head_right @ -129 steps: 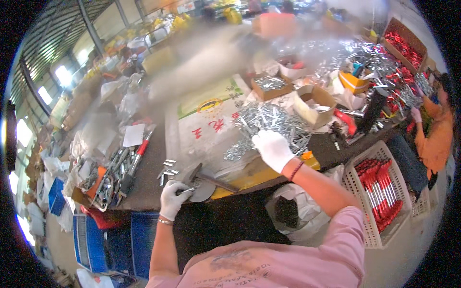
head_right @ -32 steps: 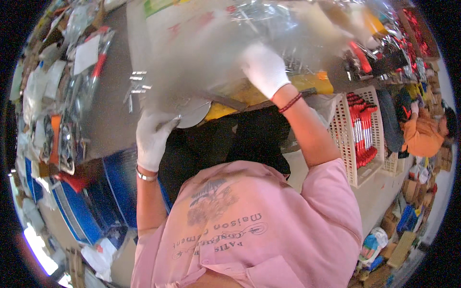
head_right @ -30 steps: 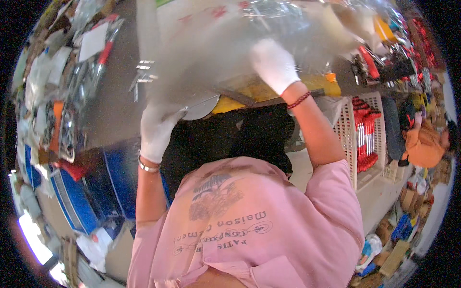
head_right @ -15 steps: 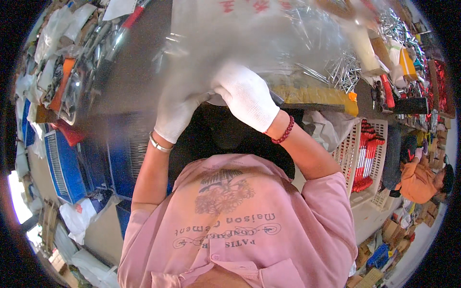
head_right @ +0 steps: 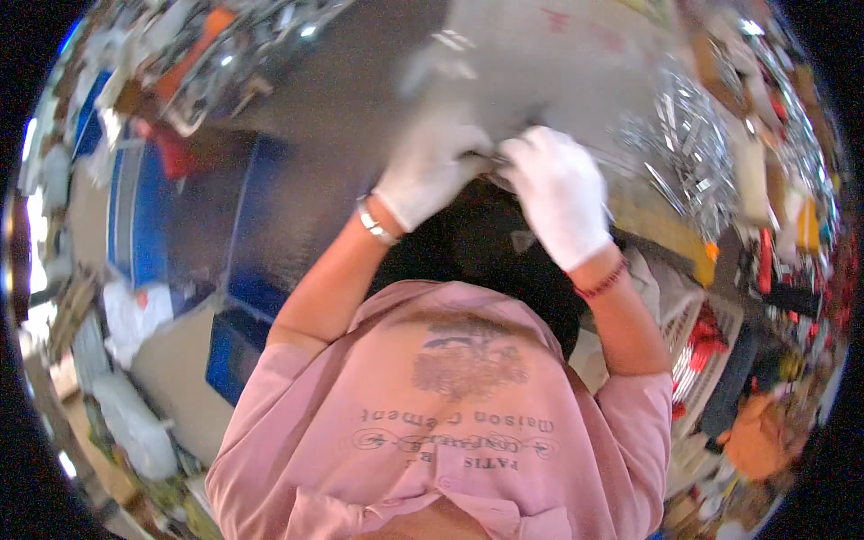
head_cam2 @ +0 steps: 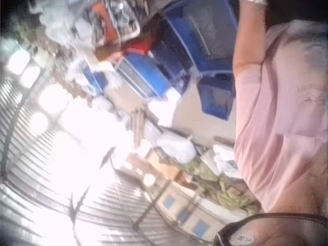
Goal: Assembling small metal rods onto a circular base using a hammer and placing the finished components into a collection tray.
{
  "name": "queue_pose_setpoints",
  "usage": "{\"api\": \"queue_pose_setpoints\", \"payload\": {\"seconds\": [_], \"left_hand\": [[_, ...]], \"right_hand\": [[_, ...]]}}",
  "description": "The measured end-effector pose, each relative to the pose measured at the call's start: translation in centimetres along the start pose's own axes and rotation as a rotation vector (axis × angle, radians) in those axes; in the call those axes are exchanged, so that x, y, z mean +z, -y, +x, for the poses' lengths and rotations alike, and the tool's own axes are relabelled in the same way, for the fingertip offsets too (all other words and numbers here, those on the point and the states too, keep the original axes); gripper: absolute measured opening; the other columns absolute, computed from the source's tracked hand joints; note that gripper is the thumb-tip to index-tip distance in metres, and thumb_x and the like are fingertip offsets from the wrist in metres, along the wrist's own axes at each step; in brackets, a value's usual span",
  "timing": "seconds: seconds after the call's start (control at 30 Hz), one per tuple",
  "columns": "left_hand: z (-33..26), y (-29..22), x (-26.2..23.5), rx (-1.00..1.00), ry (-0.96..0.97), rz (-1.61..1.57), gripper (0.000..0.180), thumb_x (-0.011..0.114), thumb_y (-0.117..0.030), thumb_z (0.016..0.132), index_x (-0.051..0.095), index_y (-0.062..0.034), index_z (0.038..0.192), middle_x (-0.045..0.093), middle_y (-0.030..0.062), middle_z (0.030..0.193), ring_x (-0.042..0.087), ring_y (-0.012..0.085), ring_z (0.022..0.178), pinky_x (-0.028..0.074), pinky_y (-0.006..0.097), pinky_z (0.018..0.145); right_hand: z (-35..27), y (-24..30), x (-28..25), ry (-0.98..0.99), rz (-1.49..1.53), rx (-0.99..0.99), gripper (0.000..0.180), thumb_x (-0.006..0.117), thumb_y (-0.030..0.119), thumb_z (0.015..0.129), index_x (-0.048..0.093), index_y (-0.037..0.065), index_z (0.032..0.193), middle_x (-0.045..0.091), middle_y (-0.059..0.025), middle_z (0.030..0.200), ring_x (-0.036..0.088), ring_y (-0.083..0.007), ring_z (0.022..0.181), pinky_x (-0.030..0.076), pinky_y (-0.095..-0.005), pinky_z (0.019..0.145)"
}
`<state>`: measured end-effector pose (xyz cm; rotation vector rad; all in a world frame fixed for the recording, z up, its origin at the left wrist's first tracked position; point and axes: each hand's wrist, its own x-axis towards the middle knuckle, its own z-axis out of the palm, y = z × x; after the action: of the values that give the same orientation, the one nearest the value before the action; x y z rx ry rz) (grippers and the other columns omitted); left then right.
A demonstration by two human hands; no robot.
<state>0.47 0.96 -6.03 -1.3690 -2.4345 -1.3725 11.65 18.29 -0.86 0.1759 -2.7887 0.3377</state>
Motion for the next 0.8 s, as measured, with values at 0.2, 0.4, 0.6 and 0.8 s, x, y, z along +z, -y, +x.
{"api": "queue_pose_setpoints", "payload": {"seconds": [0.2, 0.4, 0.6, 0.8], "left_hand": [[0.1, -1.1, 0.5, -0.054, 0.004, -0.056, 0.012, 0.083, -0.018, 0.083, 0.076, -0.0090, 0.087, 0.068, 0.0130, 0.089, 0.068, 0.0320, 0.088, 0.054, 0.042, 0.078], [-0.6, 0.3, -0.5, -0.026, -0.002, -0.090, 0.013, 0.084, -0.011, 0.076, 0.071, -0.0092, 0.080, 0.064, 0.0118, 0.085, 0.067, 0.0341, 0.083, 0.055, 0.044, 0.075], [0.0, -0.2, -0.9, -0.033, -0.015, -0.163, 0.016, 0.085, -0.005, 0.076, 0.076, -0.0062, 0.089, 0.067, 0.0123, 0.088, 0.068, 0.0337, 0.084, 0.054, 0.043, 0.074], [0.0, 0.1, -0.3, -0.068, 0.035, -0.206, 0.015, 0.085, -0.004, 0.076, 0.076, -0.0052, 0.088, 0.067, 0.0130, 0.087, 0.068, 0.0345, 0.082, 0.054, 0.042, 0.072]], "right_hand": [[-2.8, -3.4, -1.9, 0.103, -0.109, 0.379, 0.040, 0.070, 0.012, 0.094, 0.066, 0.008, 0.133, 0.069, -0.0159, 0.113, 0.068, -0.0387, 0.104, 0.055, -0.0474, 0.090], [-4.4, -1.8, -2.1, -0.171, 0.180, 0.261, 0.045, 0.069, 0.000, 0.092, 0.067, 0.007, 0.137, 0.070, -0.0189, 0.124, 0.068, -0.0375, 0.114, 0.055, -0.0419, 0.099], [-6.1, -0.1, -2.8, -0.168, 0.158, 0.241, 0.055, 0.073, 0.002, 0.090, 0.067, 0.020, 0.142, 0.072, -0.0080, 0.099, 0.072, -0.0291, 0.081, 0.058, -0.0388, 0.070], [-7.1, -0.3, -2.4, 0.052, -0.007, 0.199, 0.050, 0.067, 0.007, 0.095, 0.065, 0.023, 0.142, 0.061, -0.0080, 0.087, 0.069, -0.0291, 0.073, 0.056, -0.0411, 0.062]]}}
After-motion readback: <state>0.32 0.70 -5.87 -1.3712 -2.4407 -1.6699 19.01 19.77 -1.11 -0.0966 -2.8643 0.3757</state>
